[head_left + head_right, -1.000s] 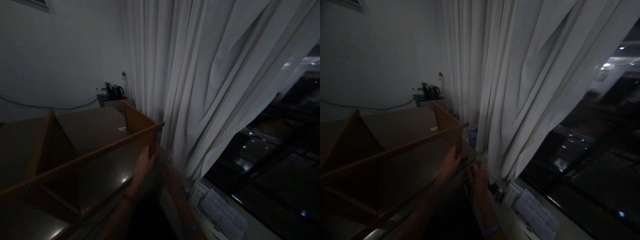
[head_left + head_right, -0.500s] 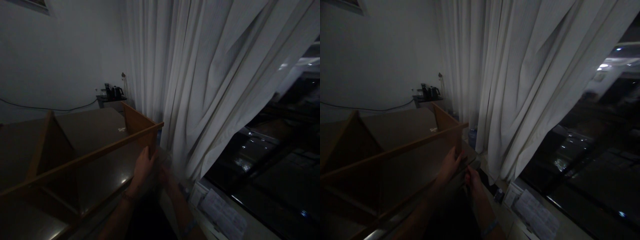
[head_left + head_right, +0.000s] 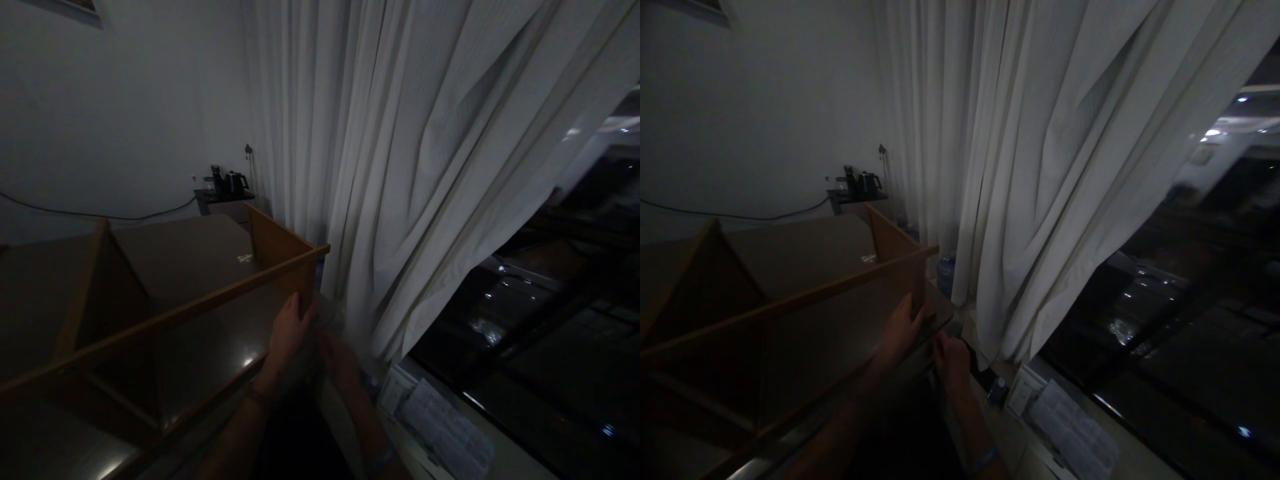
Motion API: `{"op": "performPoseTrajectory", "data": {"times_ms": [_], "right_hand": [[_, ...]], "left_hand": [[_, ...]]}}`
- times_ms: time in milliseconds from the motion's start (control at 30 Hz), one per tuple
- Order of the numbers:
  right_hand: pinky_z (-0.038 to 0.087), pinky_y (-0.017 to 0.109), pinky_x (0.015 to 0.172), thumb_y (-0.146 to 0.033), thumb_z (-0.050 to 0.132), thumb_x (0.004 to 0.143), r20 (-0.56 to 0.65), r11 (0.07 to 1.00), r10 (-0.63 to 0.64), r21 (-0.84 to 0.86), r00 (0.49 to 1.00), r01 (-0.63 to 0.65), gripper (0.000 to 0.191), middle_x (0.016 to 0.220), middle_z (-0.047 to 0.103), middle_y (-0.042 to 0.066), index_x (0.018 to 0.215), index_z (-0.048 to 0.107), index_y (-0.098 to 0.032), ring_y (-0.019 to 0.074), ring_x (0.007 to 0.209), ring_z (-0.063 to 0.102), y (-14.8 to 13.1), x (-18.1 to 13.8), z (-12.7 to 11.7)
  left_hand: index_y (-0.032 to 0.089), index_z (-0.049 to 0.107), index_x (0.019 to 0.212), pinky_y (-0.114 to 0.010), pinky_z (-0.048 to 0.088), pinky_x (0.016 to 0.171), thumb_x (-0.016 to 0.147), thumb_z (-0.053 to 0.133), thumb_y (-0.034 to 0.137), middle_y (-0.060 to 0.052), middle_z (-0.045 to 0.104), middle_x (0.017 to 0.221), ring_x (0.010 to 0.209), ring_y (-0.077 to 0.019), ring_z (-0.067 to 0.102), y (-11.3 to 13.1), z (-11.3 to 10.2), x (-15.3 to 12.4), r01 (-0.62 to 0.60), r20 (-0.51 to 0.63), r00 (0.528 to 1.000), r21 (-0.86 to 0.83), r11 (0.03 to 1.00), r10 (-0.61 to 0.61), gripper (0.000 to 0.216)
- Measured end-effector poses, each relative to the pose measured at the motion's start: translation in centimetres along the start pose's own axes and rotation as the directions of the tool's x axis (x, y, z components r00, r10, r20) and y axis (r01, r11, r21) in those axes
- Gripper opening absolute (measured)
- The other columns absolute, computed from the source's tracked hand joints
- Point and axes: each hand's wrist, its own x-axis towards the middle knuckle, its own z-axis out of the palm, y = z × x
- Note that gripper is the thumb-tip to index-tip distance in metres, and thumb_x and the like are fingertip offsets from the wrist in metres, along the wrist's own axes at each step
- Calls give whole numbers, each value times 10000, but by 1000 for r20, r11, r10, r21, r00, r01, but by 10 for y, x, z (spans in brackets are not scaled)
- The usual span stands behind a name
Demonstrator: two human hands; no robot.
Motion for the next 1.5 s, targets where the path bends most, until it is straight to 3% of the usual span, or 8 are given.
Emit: {"op": "performPoseTrajectory", "data": {"times_ms": [67,167,367,533,967,1167,1333,1500], "right_hand": [[372,249,658,-287,409,966,9,987,-41,-155,999,42,268,809,717,62,950,674,-249,182,751,653,3,1,-2],[372,260,678,-284,406,972,2,978,-79,-193,997,78,285,798,719,64,918,684,-248,192,772,655,4,2,-6],[363,240,578,-470,236,1003,-74,981,174,103,982,-166,527,759,718,61,889,686,-220,161,656,657,4,-2,-4],[359,242,552,-581,220,967,2,947,248,209,969,-243,647,697,713,67,752,708,-217,169,633,662,1,-1,6],[400,236,600,-501,361,962,-107,968,127,229,986,-100,476,745,703,63,831,691,-184,162,664,639,2,5,-4],[434,320,844,-291,423,958,-171,992,-49,108,984,68,314,908,731,74,1049,716,-222,197,833,643,3,4,-5],[479,333,848,-330,453,937,-130,924,10,380,991,41,320,929,737,64,1102,712,-242,198,854,659,-6,-5,-2],[524,322,768,-526,466,906,-83,681,220,727,972,-91,470,955,737,91,1020,736,-160,224,864,678,-21,-10,-1]], "left_hand": [[134,482,1281,-393,462,963,924,395,540,-168,581,1275,1162,-279,575,0,0,0,-9,2,1000,-2,1000,9,548],[132,477,1287,-399,460,964,926,392,538,-173,573,1288,1169,-279,572,0,0,0,-6,0,1000,5,1000,6,550],[119,453,1309,-405,463,958,922,382,557,-178,567,1292,1166,-299,571,1,1,0,25,15,1000,23,999,-25,590],[121,479,1271,-404,470,942,930,366,545,-178,582,1265,1144,-288,583,2,-2,0,-7,14,1000,18,1000,7,556],[129,489,1258,-391,471,941,922,389,547,-177,586,1262,1138,-281,588,1,-1,0,3,4,1000,17,1000,-3,545],[149,496,1233,-385,486,904,919,382,562,-158,607,1215,1095,-276,609,1,-1,0,-13,-7,1000,7,1000,13,531],[141,500,1230,-391,482,910,923,374,561,-160,608,1217,1089,-276,609,1,-1,0,-11,2,1000,-4,1000,11,535],[129,467,1281,-394,461,953,920,398,539,-176,573,1280,1166,-290,572,-1,0,1,-6,-4,1000,6,1000,6,551]]}}
